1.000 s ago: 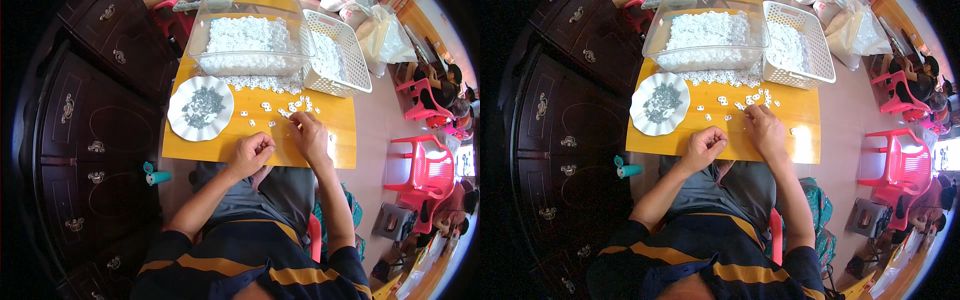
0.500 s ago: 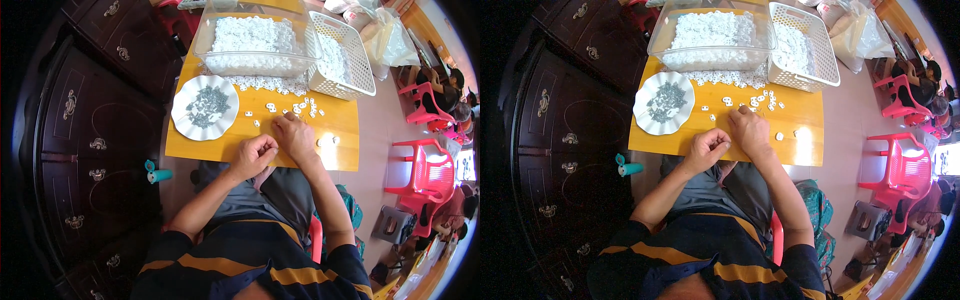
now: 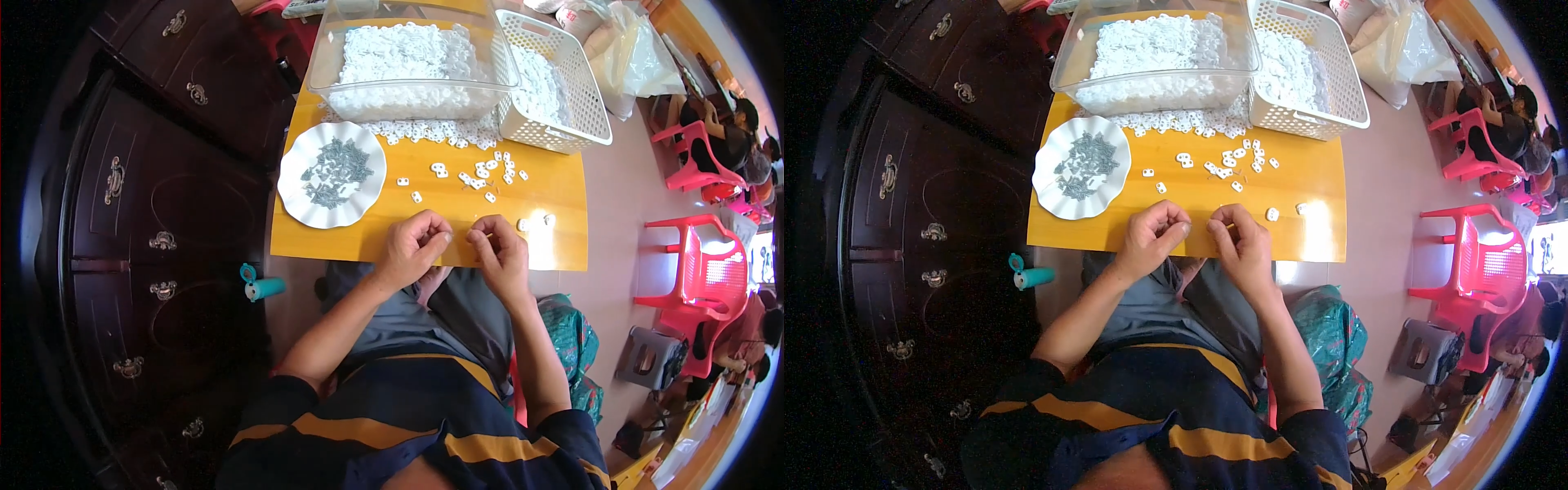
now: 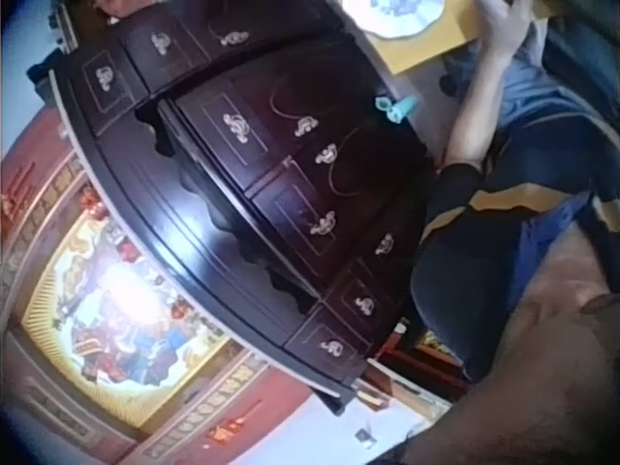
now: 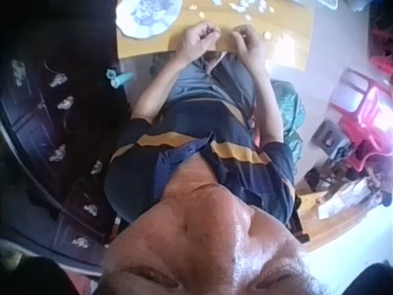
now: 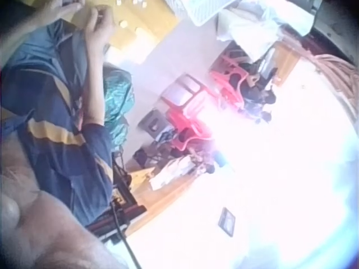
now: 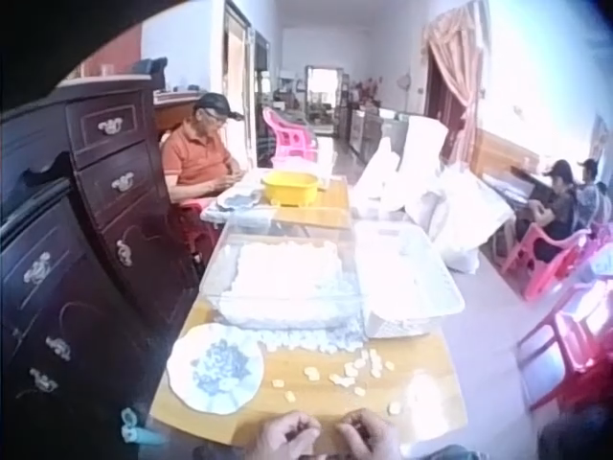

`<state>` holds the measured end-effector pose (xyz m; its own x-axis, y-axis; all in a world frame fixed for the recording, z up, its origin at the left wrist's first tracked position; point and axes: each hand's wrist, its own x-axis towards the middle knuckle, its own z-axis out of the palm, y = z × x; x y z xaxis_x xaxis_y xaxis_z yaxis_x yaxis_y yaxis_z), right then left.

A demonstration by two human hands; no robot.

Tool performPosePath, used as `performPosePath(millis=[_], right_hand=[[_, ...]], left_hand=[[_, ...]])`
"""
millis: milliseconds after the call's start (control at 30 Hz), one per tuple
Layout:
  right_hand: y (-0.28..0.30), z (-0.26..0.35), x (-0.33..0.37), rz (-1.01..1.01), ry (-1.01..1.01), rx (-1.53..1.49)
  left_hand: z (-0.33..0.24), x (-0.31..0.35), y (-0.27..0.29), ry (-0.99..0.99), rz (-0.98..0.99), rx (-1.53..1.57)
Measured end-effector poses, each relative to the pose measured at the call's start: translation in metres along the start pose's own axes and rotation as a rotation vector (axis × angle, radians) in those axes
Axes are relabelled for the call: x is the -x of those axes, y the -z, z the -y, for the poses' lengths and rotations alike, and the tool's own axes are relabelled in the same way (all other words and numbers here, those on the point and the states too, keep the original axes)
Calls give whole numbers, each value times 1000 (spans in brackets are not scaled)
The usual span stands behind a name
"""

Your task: Manual assembly of small white plastic components with metal inserts at a workspace.

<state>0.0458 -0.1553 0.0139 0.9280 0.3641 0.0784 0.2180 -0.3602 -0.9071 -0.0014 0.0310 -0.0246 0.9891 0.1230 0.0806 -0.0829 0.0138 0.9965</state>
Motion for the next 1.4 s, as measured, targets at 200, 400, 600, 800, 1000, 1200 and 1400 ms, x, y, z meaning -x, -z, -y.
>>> performPosePath(millis=[200, 400, 600, 800, 1000, 1200, 1400], right_hand=[[0, -7, 29, -146, -148, -414], [-4, -16, 41, -98, -211, -558], [-2, -17, 42, -95, -170, -535], [-3, -25, 43, -113, -178, -527], [-4, -25, 42, -127, -182, -546], [-7, -28, 42, -133, -173, -511], [-6, -26, 42, -133, -174, -515]], left_hand=[[-9, -3, -9, 0, 40, -8], [-18, -3, -17, 44, 148, -72], [-21, -4, -24, 62, 214, -117], [-19, -3, -27, 63, 249, -137], [-24, -3, -27, 93, 221, -121], [-22, -3, -26, 93, 249, -146], [-26, -5, -24, 43, 305, -222]])
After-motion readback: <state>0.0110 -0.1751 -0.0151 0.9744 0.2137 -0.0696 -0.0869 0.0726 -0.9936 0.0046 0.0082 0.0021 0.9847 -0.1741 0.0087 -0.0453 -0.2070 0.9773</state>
